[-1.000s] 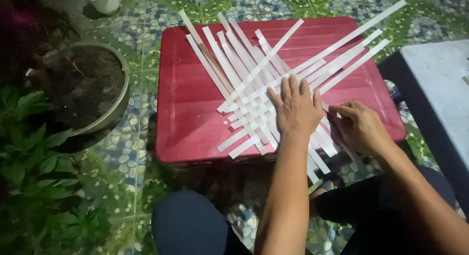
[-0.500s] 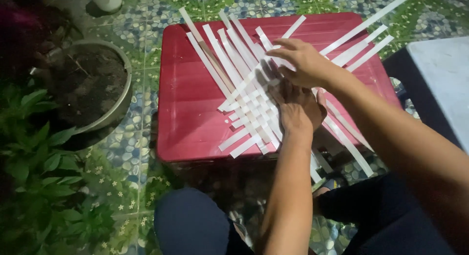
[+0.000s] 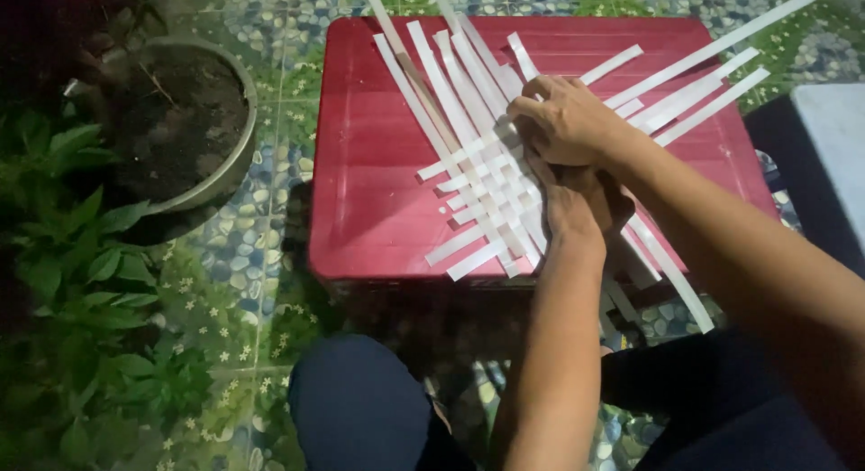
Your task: A person is weaving white plastic strips together on a red plastic base to create a woven mat.
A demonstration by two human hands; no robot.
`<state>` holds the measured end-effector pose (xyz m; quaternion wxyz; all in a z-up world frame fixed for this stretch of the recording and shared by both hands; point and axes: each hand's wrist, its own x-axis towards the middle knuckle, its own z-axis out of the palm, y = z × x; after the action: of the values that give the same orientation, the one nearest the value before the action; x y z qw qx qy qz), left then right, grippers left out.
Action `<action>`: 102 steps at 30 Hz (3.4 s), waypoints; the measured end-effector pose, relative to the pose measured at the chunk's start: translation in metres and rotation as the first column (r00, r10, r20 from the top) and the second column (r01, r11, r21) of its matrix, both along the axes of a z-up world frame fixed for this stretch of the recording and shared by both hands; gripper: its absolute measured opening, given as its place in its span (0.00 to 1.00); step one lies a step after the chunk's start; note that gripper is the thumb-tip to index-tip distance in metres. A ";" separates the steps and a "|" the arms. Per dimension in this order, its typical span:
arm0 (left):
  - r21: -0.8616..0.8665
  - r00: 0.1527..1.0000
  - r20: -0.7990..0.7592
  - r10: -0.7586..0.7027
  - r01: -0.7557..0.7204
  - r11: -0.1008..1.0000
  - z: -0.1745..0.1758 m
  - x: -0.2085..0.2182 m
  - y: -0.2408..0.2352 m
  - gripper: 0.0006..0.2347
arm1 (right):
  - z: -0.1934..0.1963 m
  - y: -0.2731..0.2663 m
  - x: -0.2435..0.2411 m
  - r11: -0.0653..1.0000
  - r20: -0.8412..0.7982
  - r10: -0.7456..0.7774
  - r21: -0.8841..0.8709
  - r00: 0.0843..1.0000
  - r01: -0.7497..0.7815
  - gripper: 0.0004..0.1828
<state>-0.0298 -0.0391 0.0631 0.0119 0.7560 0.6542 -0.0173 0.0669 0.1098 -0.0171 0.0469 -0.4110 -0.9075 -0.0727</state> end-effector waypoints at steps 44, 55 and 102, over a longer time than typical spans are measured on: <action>-0.053 0.928 0.292 -0.232 0.257 0.965 -0.054 0.027 0.032 0.11 | 0.018 -0.023 -0.019 0.963 -0.087 0.014 -0.266 0.996 -0.037 0.18; 0.751 0.700 0.539 -0.468 -0.147 0.644 -0.094 0.016 0.024 0.08 | 0.002 -0.033 0.012 0.969 -0.418 -0.024 -0.234 0.908 -0.083 0.18; 0.013 0.855 0.179 -0.486 0.492 0.871 -0.077 -0.058 0.161 0.24 | -0.017 -0.052 -0.001 0.981 -0.328 0.006 0.184 0.945 0.058 0.08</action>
<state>-0.0877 0.1224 -0.0139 0.0773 0.8955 0.4368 0.0364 0.0658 0.0576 -0.0343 0.2351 -0.4229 -0.8705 -0.0907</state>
